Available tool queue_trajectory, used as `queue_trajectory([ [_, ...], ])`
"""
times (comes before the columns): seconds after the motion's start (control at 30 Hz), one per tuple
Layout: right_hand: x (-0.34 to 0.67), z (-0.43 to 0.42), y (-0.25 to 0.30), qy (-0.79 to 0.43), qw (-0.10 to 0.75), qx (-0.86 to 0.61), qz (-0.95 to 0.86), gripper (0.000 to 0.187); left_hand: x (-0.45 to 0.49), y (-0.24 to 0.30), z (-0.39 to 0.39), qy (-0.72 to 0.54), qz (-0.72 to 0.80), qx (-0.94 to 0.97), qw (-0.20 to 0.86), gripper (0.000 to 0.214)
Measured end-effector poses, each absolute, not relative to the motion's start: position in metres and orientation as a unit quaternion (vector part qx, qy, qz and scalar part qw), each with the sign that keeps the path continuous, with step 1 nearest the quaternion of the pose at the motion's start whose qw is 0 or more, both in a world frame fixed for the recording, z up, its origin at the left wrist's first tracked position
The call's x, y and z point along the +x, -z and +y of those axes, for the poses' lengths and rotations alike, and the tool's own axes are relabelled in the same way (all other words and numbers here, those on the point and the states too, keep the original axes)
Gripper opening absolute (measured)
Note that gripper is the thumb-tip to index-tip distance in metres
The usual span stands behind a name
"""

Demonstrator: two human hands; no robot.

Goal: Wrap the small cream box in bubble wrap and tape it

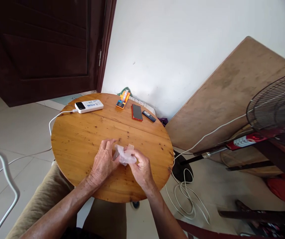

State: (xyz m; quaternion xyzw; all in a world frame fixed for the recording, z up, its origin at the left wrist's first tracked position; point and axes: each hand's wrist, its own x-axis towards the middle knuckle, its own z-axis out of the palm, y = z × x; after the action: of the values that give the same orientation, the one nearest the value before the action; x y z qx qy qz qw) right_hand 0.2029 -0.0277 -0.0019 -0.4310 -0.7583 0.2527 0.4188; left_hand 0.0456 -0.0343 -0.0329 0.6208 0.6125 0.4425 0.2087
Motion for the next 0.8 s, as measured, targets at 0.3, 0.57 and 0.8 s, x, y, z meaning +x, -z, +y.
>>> queue_trajectory([
  [0.3, 0.207, -0.054, 0.027, -0.069, 0.344, -0.381, -0.856, 0.054, 0.014, 0.034, -0.03, -0.433, 0.435, 0.733, 0.293, 0.043],
  [0.57, 0.209, -0.032, 0.023, -0.099, 0.372, -0.384, -0.839, 0.05, -0.002, 0.037, -0.027, -0.373, 0.406, 0.779, 0.299, 0.058],
  [0.8, 0.219, 0.007, 0.009, -0.363, 0.375, -0.441, -0.73, 0.033, 0.016, 0.025, 0.001, -0.41, 0.439, 0.728, 0.329, 0.035],
])
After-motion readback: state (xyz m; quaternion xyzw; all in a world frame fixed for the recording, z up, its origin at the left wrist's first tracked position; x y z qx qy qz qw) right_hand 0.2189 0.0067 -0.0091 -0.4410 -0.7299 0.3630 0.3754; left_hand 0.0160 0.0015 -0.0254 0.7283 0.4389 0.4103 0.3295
